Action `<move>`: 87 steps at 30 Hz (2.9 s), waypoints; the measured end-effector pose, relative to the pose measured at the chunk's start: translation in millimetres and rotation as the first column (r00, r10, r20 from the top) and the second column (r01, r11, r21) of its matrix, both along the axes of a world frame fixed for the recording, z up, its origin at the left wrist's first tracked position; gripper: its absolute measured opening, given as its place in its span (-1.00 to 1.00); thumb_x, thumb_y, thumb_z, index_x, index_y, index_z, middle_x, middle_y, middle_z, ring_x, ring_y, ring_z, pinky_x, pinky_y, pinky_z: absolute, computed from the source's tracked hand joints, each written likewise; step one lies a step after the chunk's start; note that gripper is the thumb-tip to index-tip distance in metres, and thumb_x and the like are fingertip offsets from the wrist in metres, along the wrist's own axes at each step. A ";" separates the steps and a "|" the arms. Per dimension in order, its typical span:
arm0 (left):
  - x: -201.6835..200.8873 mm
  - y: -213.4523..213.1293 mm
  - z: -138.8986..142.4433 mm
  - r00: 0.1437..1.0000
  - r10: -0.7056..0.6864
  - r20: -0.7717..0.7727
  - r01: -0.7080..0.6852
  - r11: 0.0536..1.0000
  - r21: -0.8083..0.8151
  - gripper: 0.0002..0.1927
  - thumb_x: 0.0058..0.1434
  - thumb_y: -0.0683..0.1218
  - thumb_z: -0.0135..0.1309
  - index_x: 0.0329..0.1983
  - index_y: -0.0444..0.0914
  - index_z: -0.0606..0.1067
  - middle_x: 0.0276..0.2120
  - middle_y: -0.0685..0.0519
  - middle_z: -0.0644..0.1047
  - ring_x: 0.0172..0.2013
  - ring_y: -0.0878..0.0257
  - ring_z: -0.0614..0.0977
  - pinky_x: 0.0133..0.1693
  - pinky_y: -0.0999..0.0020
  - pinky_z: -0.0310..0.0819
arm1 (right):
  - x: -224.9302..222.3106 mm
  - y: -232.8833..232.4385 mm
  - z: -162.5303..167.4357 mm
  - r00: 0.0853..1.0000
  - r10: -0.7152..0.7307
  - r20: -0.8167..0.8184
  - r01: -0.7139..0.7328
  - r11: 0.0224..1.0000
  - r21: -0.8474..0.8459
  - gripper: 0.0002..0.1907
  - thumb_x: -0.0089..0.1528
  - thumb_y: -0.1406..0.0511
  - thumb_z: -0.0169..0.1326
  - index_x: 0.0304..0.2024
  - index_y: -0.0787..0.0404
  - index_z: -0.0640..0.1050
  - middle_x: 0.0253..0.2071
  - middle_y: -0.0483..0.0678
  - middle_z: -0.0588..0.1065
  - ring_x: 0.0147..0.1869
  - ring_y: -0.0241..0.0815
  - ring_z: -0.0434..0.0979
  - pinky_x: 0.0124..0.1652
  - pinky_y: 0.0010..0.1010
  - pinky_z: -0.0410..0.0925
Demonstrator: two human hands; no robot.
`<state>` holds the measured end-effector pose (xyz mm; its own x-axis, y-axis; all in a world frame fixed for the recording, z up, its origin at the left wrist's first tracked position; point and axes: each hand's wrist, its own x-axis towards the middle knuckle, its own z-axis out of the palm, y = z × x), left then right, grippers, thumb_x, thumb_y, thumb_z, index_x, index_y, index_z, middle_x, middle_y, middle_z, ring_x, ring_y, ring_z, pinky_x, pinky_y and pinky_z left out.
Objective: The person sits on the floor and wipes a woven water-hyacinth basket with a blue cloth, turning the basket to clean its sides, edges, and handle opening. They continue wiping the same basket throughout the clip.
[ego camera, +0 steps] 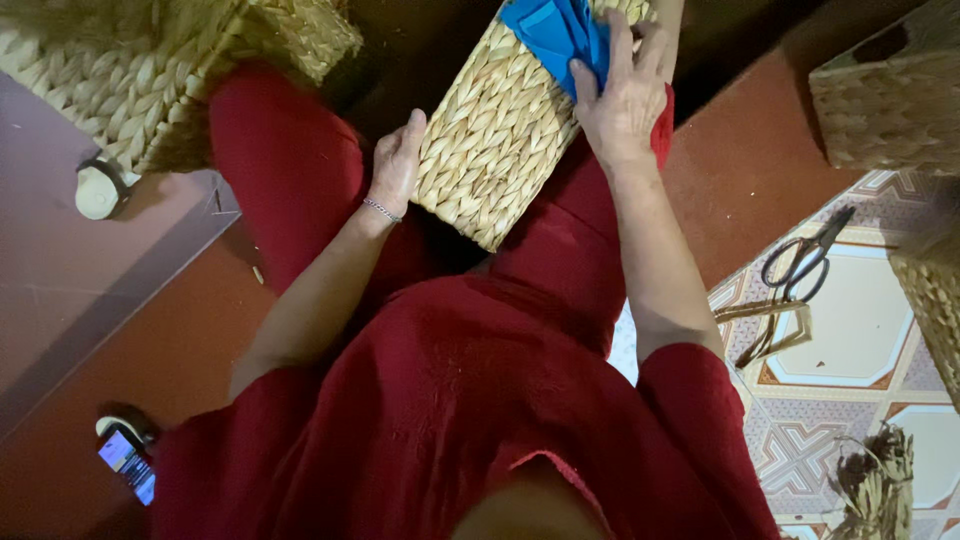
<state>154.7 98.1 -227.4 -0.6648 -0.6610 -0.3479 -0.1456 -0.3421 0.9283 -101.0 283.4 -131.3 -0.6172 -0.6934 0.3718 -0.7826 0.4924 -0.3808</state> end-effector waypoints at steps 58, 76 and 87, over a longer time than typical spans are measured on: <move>-8.1 -2.8 -25.1 0.988 0.045 0.150 -0.017 0.984 -0.179 -0.55 0.43 0.14 0.01 -0.32 -0.32 0.63 -0.43 0.15 0.63 -0.41 0.45 0.52 -0.29 0.45 0.48 | 136.8 30.9 38.8 0.936 0.351 -0.013 -0.351 0.936 0.007 -0.61 0.09 0.36 0.28 0.00 0.18 0.62 -0.16 0.06 0.44 -0.14 0.04 0.51 -0.40 -0.24 0.49; -0.5 1.0 -17.1 0.999 0.044 0.020 -0.043 0.997 -0.065 -0.57 0.42 0.14 0.01 -0.19 -0.33 0.62 -0.28 0.13 0.64 -0.28 0.43 0.55 -0.15 0.46 0.51 | 6.5 43.6 4.5 0.706 0.048 0.707 0.183 0.952 -0.247 -0.73 0.39 0.24 0.17 0.02 0.31 0.55 -0.17 -0.10 0.56 -0.13 -0.34 0.51 -0.07 -0.46 0.45; 1.4 3.6 -9.9 1.000 0.014 0.013 -0.013 0.999 -0.052 -0.56 0.45 0.11 -0.02 -0.18 -0.36 0.62 -0.28 0.12 0.63 -0.28 0.43 0.54 -0.16 0.44 0.50 | 80.5 32.4 11.7 0.978 0.165 0.128 -0.147 0.979 -0.139 -0.70 0.22 0.26 0.34 -0.04 0.22 0.59 0.31 0.20 0.36 0.29 0.15 0.33 0.20 -0.04 0.36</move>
<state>156.1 101.7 -237.3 -0.6511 -0.6874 -0.3218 -0.1537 -0.2958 0.9428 -20.5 315.8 -119.7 -0.5565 -0.7375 0.3825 -0.7815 0.3085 -0.5423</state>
